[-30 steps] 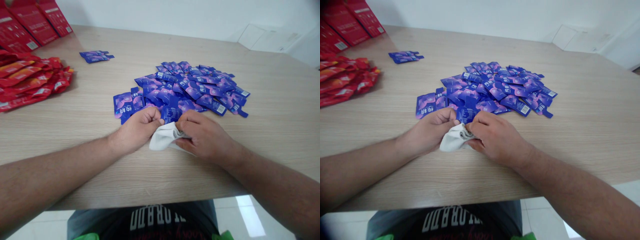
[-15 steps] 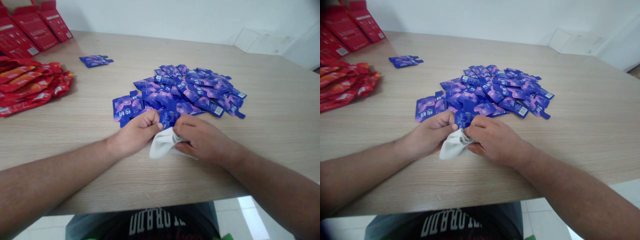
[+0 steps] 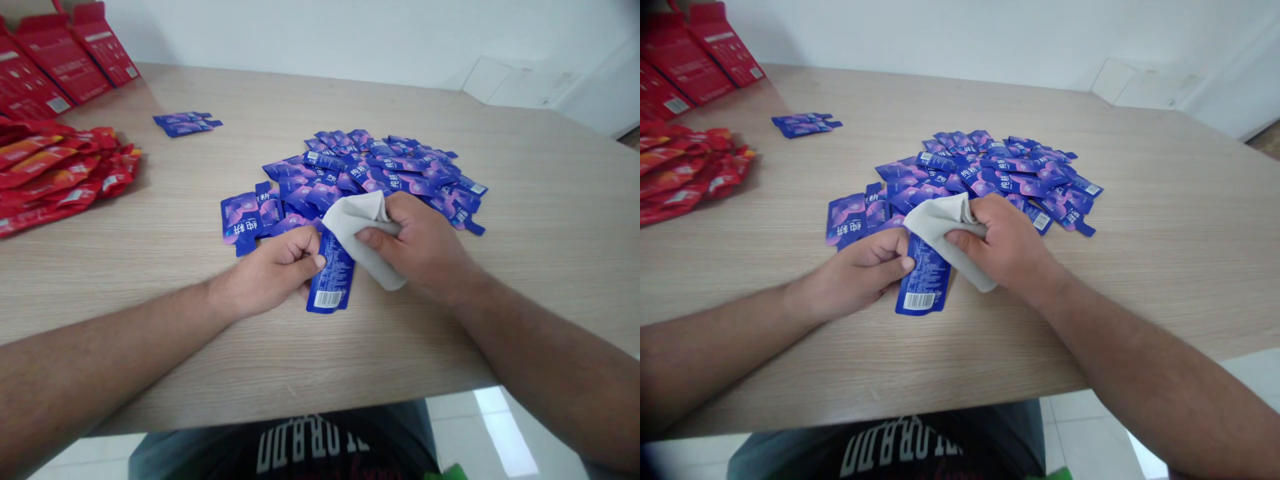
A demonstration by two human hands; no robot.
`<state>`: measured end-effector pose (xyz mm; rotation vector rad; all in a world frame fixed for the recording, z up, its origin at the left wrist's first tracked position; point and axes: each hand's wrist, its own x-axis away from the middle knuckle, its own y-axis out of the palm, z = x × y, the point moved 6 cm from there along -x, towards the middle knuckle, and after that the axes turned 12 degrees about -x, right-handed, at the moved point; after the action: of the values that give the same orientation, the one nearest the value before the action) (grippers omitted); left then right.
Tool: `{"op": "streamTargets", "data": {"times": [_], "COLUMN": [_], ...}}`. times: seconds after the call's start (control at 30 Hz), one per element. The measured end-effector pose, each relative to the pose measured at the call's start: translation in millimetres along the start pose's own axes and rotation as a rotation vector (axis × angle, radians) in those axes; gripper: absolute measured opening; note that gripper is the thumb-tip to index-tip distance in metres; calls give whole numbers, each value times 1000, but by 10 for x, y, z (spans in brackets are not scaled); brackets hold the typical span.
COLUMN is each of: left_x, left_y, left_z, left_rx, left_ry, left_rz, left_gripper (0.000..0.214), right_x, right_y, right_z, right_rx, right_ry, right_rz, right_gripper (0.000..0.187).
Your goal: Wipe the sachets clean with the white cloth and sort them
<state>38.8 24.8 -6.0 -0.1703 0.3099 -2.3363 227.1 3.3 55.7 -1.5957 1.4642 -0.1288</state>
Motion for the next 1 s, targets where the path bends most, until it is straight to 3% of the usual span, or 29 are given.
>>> {"op": "streamTargets", "data": {"times": [0.17, 0.3, 0.47, 0.63, 0.77, 0.9, 1.0], "left_x": [-5, -8, -7, -11, -17, -20, -21], "left_y": [14, 12, 19, -1, -13, -22, -32], "left_z": [7, 5, 9, -11, 9, -6, -2], "left_rx": [-71, -23, -93, -27, -9, 131, 137], "left_ry": [-1, 15, 13, 13, 1, -88, -94], "left_rz": [-16, -21, -34, 4, 43, 117, 153], "left_gripper": [17, 23, 18, 23, 21, 23, 24], "right_x": [-6, -9, 4, -7, 32, 61, 142], "right_y": [77, 2, 83, 18, 156, 160, 252], "right_z": [-47, 1, -45, 17, -107, -148, -246], "right_rx": [-24, 13, -4, 29, 2, 34, 17], "right_ry": [-77, 0, -69, 10, -117, -104, -146], "right_rz": [-139, -9, -148, -31, -236, -216, -334], "right_gripper": [31, 30, 31, 29, 29, 30, 19]}}
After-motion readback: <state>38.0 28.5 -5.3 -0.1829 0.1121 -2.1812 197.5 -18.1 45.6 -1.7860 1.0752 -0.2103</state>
